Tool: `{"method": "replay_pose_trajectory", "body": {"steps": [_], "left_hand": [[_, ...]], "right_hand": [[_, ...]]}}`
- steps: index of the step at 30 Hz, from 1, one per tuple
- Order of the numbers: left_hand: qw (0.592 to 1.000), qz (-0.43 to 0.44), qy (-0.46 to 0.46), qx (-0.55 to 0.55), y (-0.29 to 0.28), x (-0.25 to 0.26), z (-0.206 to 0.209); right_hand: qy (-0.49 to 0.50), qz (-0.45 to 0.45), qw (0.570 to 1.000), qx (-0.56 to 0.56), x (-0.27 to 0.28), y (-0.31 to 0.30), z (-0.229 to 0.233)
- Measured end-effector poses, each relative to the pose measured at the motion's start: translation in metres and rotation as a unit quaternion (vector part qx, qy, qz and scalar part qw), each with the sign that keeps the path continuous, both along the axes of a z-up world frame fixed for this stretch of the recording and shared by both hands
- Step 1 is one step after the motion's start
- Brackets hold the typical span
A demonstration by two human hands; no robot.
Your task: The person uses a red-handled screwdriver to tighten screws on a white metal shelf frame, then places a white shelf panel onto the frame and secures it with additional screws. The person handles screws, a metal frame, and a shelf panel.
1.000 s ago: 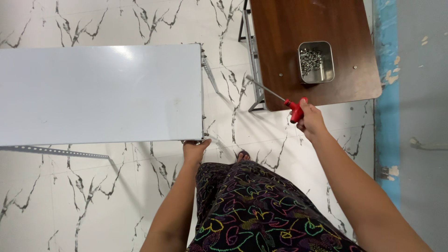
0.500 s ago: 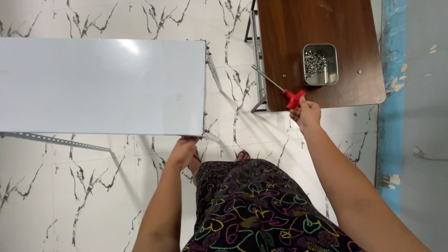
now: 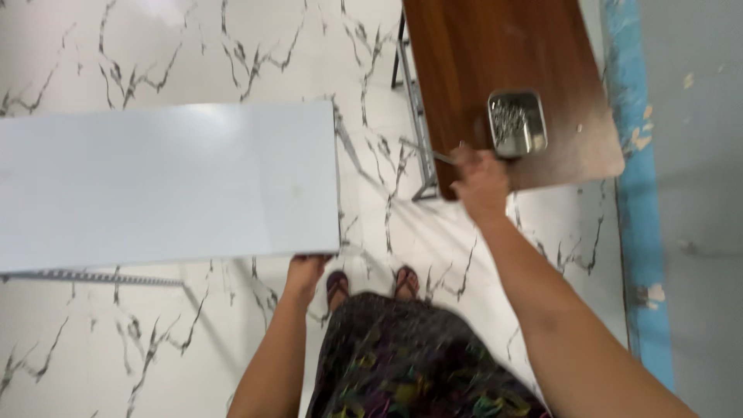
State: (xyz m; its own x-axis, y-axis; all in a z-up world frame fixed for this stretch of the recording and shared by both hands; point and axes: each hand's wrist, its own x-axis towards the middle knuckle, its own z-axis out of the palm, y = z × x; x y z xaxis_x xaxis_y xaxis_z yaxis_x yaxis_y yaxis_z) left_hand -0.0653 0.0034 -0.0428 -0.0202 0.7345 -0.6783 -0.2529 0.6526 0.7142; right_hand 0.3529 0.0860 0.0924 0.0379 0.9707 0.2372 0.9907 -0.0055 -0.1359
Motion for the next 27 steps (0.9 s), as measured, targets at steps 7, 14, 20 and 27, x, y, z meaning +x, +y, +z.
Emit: {"method": "replay_pose_trajectory", "body": {"steps": [7, 14, 20, 27], "left_hand": [[0.971, -0.157, 0.127, -0.129, 0.001, -0.005, 0.038], [0.904, -0.39, 0.121, -0.126, 0.009, -0.009, 0.107], [0.906, -0.396, 0.111, -0.098, 0.026, -0.031, 0.182], [0.834, -0.371, 0.298, 0.28, 0.073, -0.01, 0.237]], "right_hand": [[-0.106, -0.04, 0.979, -0.168, 0.018, 0.028, -0.018], [0.116, 0.0, 0.993, 0.016, 0.007, 0.017, -0.042], [0.531, -0.053, 0.781, -0.324, -0.117, -0.02, -0.074], [0.734, -0.13, 0.54, -0.39, -0.195, -0.012, -0.072]]}}
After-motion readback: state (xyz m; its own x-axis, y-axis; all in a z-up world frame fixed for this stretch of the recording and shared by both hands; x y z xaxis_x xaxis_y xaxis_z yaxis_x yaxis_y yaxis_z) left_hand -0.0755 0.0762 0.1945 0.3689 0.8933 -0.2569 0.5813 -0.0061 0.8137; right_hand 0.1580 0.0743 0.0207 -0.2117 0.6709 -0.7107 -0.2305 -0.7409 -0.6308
